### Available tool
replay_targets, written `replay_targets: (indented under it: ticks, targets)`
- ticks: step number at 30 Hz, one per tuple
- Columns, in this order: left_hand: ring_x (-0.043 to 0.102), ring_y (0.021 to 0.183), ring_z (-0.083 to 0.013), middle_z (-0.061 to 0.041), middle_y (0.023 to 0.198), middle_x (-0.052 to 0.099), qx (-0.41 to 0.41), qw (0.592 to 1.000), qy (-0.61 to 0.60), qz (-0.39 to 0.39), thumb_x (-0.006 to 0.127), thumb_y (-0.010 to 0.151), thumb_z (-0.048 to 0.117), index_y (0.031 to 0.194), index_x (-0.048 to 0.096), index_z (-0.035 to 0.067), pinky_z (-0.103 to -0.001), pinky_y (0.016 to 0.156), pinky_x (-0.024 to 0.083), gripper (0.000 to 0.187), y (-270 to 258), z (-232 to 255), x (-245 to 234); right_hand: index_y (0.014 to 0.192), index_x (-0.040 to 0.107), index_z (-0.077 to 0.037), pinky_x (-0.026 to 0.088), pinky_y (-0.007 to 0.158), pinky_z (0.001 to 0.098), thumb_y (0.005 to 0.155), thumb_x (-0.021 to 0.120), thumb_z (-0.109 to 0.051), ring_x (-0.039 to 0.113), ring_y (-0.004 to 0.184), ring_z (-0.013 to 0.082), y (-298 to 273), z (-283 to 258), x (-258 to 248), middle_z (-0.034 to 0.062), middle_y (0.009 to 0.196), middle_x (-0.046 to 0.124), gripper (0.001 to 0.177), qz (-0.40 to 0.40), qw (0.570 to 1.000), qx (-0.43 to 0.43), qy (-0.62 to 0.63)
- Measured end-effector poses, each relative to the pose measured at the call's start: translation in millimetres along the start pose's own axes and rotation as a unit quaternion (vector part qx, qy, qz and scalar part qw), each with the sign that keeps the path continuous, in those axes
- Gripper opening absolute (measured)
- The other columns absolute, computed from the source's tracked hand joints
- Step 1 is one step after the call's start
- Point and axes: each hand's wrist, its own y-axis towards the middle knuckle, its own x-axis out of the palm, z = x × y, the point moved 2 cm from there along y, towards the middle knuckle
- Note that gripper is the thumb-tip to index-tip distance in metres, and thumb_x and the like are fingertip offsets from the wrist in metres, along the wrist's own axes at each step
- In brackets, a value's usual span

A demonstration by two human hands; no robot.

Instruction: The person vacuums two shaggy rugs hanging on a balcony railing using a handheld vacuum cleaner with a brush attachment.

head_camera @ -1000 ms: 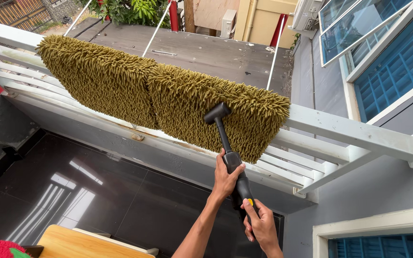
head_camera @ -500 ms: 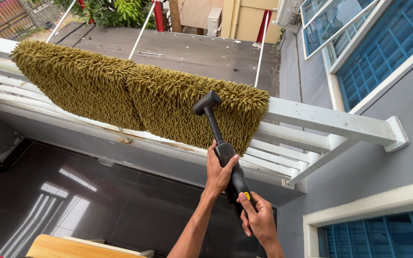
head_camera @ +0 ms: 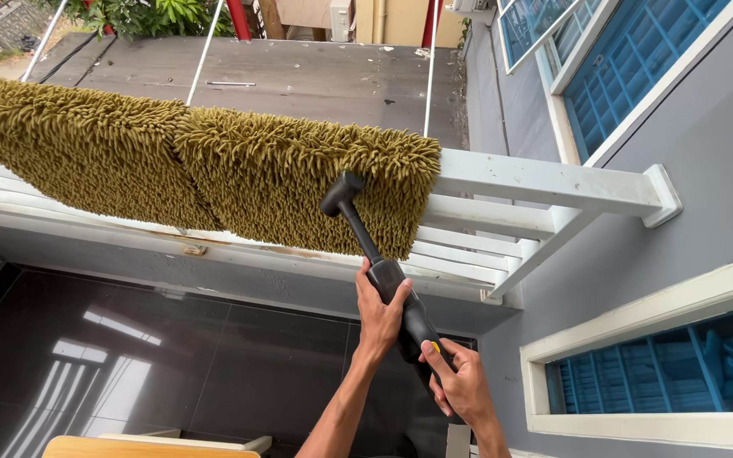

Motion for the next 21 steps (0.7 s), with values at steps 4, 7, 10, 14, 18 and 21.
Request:
replay_targets:
  ticks: [4,7,10,14,18,21]
  targets:
    - [0.059,0.119,-0.0339,-0.027,0.137,0.047,0.03,0.999,0.035,-0.016,0.079,0.086,0.032,0.15,0.026,-0.009,-0.041,0.096,0.053,0.093,17,20,10,0.083,0.068,0.004,0.029,0.026,0.0297,0.094,0.065,-0.043,0.04,0.025,0.0121,4,-4,-4,0.0043,0.039,0.044,0.048,0.023,0.999,-0.03,0.032]
    - [0.056,0.124,-0.0364,-0.029,0.143,0.039,0.028,0.999,0.021,-0.042,0.078,0.088,0.033,0.149,0.024,-0.012,-0.043,0.1,0.051,0.093,20,2,21,0.082,0.067,0.004,0.03,0.027,0.0296,0.094,0.066,-0.043,0.04,0.025,0.0122,6,6,-9,0.0041,0.039,0.044,0.048,0.039,0.998,-0.023,0.033]
    - [0.056,0.125,-0.0376,-0.03,0.142,0.041,0.052,0.997,0.041,-0.043,0.078,0.089,0.034,0.149,0.023,-0.013,-0.043,0.101,0.051,0.093,8,-21,27,0.081,0.068,0.003,0.028,0.027,0.0298,0.093,0.067,-0.042,0.038,0.025,0.0126,5,20,-14,0.0043,0.039,0.043,0.047,0.048,0.998,0.019,0.037]
    - [0.057,0.122,-0.0372,-0.03,0.137,0.042,-0.046,0.995,0.049,-0.074,0.079,0.085,0.036,0.149,0.022,-0.011,-0.043,0.098,0.052,0.097,-2,-43,31,0.08,0.066,0.004,0.026,0.026,0.0309,0.092,0.069,-0.041,0.038,0.023,0.0138,4,33,-16,0.0048,0.039,0.043,0.047,0.047,0.996,0.047,0.061]
    - [0.058,0.121,-0.0364,-0.03,0.137,0.042,-0.018,0.996,0.058,-0.061,0.079,0.085,0.038,0.147,0.025,-0.013,-0.042,0.096,0.055,0.096,-11,-17,26,0.08,0.067,0.005,0.025,0.026,0.03,0.092,0.071,-0.039,0.035,0.024,0.0125,-4,26,-25,0.0042,0.038,0.041,0.046,0.044,0.996,0.046,0.064]
    - [0.06,0.119,-0.0357,-0.029,0.136,0.043,0.011,0.996,0.058,-0.06,0.077,0.086,0.042,0.148,0.024,-0.013,-0.041,0.094,0.056,0.099,-9,15,27,0.08,0.069,0.005,0.027,0.026,0.0293,0.092,0.07,-0.039,0.037,0.024,0.0117,-5,16,-34,0.0038,0.038,0.042,0.046,0.041,0.997,0.016,0.064]
